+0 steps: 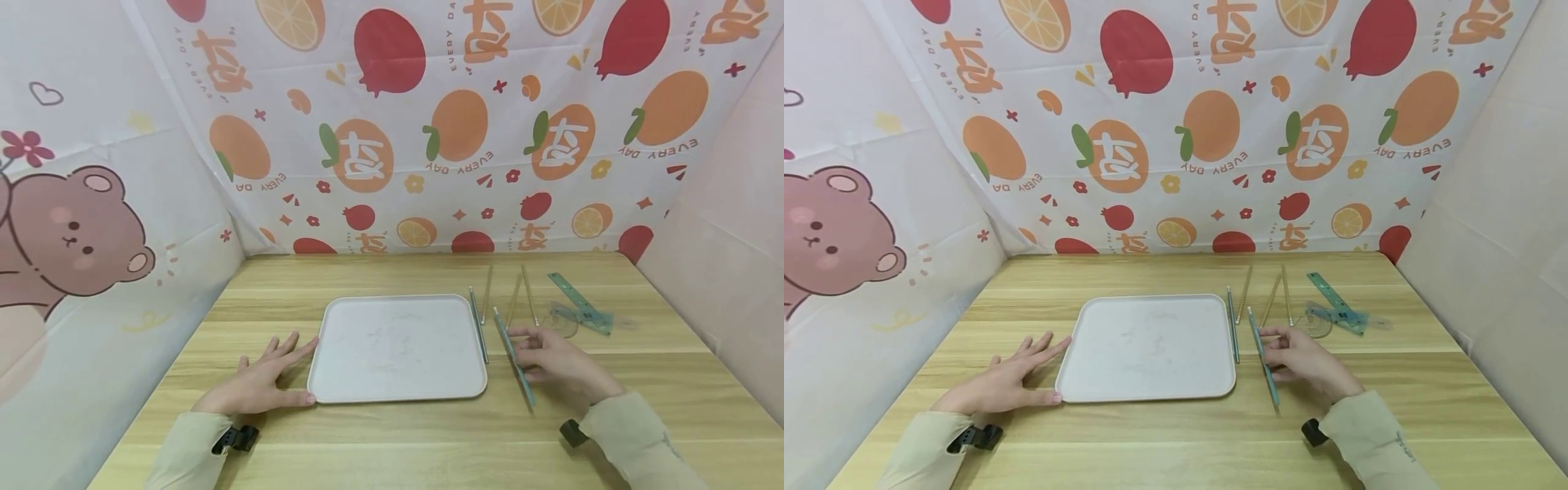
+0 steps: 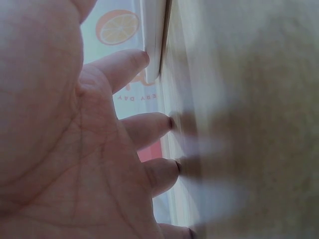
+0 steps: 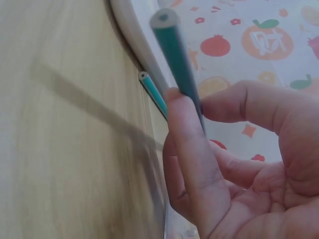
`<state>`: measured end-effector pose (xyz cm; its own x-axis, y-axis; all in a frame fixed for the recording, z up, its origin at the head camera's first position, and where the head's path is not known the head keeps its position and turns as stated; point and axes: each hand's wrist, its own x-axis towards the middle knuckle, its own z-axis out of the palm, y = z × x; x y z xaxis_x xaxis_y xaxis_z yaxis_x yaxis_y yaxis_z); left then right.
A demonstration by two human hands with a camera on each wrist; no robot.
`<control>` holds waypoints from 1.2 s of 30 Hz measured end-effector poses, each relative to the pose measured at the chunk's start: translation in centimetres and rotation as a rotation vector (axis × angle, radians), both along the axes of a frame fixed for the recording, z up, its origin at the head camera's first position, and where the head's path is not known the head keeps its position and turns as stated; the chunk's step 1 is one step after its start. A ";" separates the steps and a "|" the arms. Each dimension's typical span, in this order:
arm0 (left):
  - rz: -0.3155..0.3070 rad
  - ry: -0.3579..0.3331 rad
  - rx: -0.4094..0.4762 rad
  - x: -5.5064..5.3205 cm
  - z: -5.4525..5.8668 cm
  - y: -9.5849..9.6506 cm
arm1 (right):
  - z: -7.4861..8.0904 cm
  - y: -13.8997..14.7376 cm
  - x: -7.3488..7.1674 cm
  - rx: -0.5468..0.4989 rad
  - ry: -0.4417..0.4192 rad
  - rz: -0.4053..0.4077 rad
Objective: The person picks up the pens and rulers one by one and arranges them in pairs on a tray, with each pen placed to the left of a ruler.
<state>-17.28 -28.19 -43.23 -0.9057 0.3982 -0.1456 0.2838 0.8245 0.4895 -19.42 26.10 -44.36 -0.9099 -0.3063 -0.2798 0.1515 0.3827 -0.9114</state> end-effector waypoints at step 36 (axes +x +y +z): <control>0.008 -0.032 0.005 0.1 -0.1 -0.5 | 1.6 -6.4 -1.6 -0.059 -0.012 -0.021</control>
<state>-17.19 -28.67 -43.30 -0.9037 0.3916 -0.1730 0.2610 0.8243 0.5023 -20.99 19.66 -42.71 -0.9130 -0.3036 -0.2727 0.1699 0.3247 -0.9304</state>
